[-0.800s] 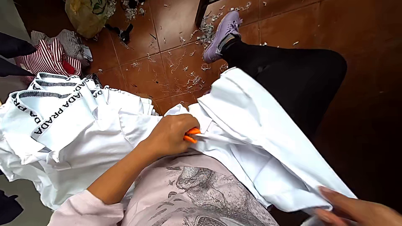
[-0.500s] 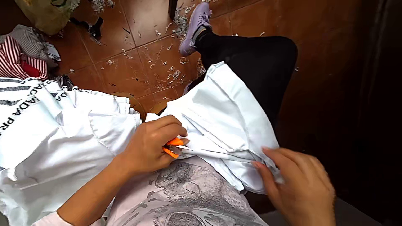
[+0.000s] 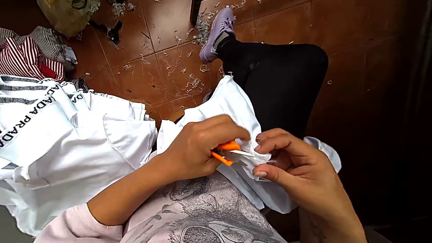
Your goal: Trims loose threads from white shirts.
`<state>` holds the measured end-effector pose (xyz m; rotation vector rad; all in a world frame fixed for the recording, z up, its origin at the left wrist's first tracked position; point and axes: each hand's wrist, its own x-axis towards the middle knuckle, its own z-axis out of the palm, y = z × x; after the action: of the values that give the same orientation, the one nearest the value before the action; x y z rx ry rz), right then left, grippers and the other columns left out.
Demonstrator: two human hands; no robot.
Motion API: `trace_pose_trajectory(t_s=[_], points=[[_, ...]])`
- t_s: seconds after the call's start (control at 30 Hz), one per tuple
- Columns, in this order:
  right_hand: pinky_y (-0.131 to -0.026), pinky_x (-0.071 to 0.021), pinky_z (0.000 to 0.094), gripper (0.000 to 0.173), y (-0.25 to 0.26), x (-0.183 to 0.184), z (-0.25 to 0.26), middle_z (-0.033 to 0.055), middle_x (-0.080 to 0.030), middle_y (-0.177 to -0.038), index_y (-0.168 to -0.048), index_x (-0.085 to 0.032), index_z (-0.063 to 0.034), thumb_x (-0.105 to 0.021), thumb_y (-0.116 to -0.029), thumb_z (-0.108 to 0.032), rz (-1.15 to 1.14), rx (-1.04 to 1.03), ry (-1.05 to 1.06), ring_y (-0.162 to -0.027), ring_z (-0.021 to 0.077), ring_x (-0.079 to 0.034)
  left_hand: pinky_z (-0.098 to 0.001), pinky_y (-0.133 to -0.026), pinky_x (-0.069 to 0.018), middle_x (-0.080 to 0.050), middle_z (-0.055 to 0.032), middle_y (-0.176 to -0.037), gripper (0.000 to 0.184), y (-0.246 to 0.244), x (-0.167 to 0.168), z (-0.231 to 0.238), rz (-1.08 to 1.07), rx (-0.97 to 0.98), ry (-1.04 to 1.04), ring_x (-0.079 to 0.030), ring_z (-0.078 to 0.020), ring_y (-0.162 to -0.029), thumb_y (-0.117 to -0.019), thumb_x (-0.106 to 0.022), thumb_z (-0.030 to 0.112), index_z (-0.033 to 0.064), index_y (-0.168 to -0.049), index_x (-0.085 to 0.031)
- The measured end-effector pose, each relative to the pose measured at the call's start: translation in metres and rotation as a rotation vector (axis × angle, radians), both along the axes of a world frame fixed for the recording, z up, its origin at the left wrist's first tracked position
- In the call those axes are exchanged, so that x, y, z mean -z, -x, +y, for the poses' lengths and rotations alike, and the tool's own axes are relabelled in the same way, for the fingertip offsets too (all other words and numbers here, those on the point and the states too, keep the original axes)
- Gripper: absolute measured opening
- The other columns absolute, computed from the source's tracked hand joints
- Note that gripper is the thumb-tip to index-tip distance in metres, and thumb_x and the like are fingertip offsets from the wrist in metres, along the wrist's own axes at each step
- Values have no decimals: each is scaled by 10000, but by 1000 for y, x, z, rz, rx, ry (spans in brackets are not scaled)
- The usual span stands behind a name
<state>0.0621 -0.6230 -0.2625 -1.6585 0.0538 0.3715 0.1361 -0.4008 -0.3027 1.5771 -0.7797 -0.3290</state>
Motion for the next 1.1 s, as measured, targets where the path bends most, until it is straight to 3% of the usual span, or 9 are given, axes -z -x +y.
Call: trace_pose_trajectory(t_s=[0.1,0.3,0.4,0.5,0.57,0.63,0.87,0.97,1.1], points=[[-708,-592,125,212,0,3,-2,-94,-604,-1086,-1030,-723,-228,-822,-849,-278,61,34,-73,-906,-14,-642,-272,-683,-552,-655,-121,-1082,418,-8,-3,2,-30,87,-90,-644,-138,-868,-864,-734,64,-9,-1273,-690],[-700,-575,130,285,-3,7,4,-85,-649,-1107,-1043,-746,-209,-837,-827,-371,156,58,-199,-899,-2,-653,-294,-626,-443,-686,-100,-743,121,1,-1,-10,-227,-6,24,-623,-163,-693,-897,-685,40,-1,-960,-780],[-841,-542,135,319,-2,10,14,-122,-616,-1219,-983,-730,-241,-815,-809,-495,-6,0,125,-1089,-13,-595,-249,-644,-468,-675,-105,-733,106,-8,-2,-4,-149,-51,32,-608,-127,-693,-891,-662,10,-43,-905,-753],[-948,-552,212,201,-6,13,25,-104,-660,-1202,-874,-661,-217,-788,-886,-372,-208,77,193,-1175,45,-614,-172,-687,-496,-669,-103,-783,101,-17,-3,6,30,-76,70,-602,-49,-740,-922,-666,4,-85,-909,-711],[-831,-572,141,190,-9,13,31,-128,-646,-1200,-1050,-646,-247,-775,-913,-270,-266,114,87,-1040,2,-649,-153,-706,-502,-677,-90,-813,95,-19,-6,10,114,-92,91,-601,-17,-761,-929,-661,-1,-89,-917,-695],[-896,-555,152,326,-12,13,32,-122,-598,-1353,-1254,-580,-276,-716,-963,-218,-314,52,34,-1142,25,-630,-148,-706,-502,-683,-83,-825,101,-22,-9,13,136,-91,100,-601,-6,-765,-936,-662,6,-89,-930,-697],[-855,-575,153,192,-20,3,31,-76,-700,-1143,-1141,-766,-156,-621,-1016,-170,-185,-92,-15,-1029,24,-666,-178,-692,-499,-678,-122,-822,101,-26,-15,18,-57,-178,15,-607,-63,-761,-894,-680,-24,-100,-952,-712],[-818,-572,139,206,-20,5,36,-78,-703,-1098,-1150,-769,-144,-647,-987,-114,-168,0,-16,-975,13,-665,-185,-737,-469,-602,-67,-934,362,-24,-21,28,-45,-243,-141,-543,-51,-829,-1001,-633,228,-89,-1169,-592],[-910,-578,189,302,-18,7,40,-46,-693,-1223,-1260,-722,-117,-687,-961,-108,-139,71,-32,-1091,67,-667,-229,-646,-491,-625,5,-799,383,-16,-38,48,-66,-42,-345,-577,-46,-730,-1036,-551,361,5,-1018,-690]])
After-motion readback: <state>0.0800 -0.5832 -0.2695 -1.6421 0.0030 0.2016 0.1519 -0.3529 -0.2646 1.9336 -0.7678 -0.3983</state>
